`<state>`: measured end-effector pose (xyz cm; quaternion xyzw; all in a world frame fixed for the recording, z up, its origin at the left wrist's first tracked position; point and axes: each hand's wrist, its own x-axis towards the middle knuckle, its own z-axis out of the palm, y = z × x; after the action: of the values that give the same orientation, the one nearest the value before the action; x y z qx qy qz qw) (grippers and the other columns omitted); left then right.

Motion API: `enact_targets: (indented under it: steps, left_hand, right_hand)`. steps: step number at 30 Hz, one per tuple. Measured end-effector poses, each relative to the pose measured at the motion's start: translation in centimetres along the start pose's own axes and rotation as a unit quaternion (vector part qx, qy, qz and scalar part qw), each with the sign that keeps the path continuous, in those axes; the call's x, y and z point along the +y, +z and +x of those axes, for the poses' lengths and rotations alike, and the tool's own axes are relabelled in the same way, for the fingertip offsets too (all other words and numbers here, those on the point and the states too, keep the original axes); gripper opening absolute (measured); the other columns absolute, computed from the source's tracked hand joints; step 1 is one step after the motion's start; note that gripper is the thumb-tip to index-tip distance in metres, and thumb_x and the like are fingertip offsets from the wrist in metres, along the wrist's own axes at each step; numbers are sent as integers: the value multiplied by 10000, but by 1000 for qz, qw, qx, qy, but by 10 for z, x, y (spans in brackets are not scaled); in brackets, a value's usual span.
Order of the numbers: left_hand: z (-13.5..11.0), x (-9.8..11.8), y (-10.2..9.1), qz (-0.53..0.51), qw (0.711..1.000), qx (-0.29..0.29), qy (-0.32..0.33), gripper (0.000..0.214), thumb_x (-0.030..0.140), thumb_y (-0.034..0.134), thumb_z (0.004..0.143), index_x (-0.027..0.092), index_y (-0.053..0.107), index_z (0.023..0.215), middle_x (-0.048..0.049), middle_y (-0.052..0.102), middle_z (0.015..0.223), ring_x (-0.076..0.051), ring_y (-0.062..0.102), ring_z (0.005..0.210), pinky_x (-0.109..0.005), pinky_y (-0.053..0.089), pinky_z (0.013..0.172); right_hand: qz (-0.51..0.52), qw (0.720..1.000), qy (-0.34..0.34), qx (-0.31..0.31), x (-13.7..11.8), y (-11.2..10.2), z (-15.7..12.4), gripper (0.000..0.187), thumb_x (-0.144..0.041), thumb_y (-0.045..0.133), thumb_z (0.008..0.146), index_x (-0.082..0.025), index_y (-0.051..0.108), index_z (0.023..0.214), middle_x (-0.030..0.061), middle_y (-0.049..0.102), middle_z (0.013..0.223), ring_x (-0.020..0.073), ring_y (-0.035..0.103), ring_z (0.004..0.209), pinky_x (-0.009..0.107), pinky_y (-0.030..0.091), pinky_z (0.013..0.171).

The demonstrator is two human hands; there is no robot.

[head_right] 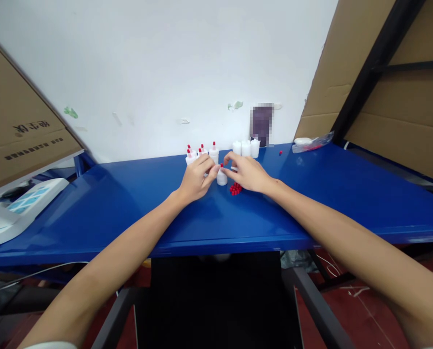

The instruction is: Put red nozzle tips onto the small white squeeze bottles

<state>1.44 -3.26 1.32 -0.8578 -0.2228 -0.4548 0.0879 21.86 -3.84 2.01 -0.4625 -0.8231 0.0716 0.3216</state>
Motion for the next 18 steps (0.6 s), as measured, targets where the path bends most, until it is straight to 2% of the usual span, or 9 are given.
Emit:
enact_targets:
  steps: [3, 5, 8, 12, 16, 18]
  left_hand:
    - [0, 0, 0, 27, 1000, -13, -3, 377, 368, 377, 1083, 182, 544, 800, -37, 577, 802, -140, 536, 704, -284, 435, 666]
    - [0, 1, 0, 44, 999, -23, -6, 377, 386, 366, 1086, 180, 553, 832, -44, 596, 822, -145, 556, 722, -285, 442, 675]
    - [0, 3, 0, 66, 997, -34, 11, 386, 421, 348, 1089, 175, 570, 889, -54, 628, 856, -153, 591, 751, -282, 455, 681]
    - [2, 7, -1, 86, 993, -57, 51, 427, 436, 286, 1097, 171, 573, 927, -70, 659, 863, -168, 631, 761, -290, 465, 667]
    - [3, 9, 1, 96, 990, -63, 83, 404, 384, 267, 1103, 165, 574, 961, -67, 682, 823, -175, 668, 755, -286, 468, 637]
    - [2, 8, 1, 100, 989, -67, 92, 382, 361, 276, 1101, 161, 581, 988, -70, 700, 833, -175, 683, 766, -279, 482, 640]
  right_hand:
    - [42, 996, 32, 71, 2, 1, 0, 235, -455, 565, 940, -224, 563, 984, -44, 515, 596, 149, 446, 547, 308, 334, 607]
    - [97, 991, 22, 93, 0, -2, -2, 234, -457, 529, 963, -225, 548, 939, -38, 530, 607, 151, 468, 555, 313, 353, 613]
    - [156, 983, -32, 90, -10, -7, -5, 299, -471, 502, 963, -222, 529, 801, -14, 535, 642, 159, 485, 591, 322, 369, 622]
    - [160, 977, -110, 90, -22, -9, -8, 451, -509, 446, 974, -223, 464, 626, 15, 489, 666, 171, 478, 651, 335, 366, 648]
    - [166, 979, -108, 39, -22, -5, -11, 479, -550, 412, 987, -230, 417, 631, -22, 428, 577, 140, 405, 553, 313, 312, 579]
    - [172, 978, -116, 27, -20, -4, -13, 423, -553, 438, 981, -226, 452, 713, -29, 472, 606, 140, 428, 563, 303, 330, 586]
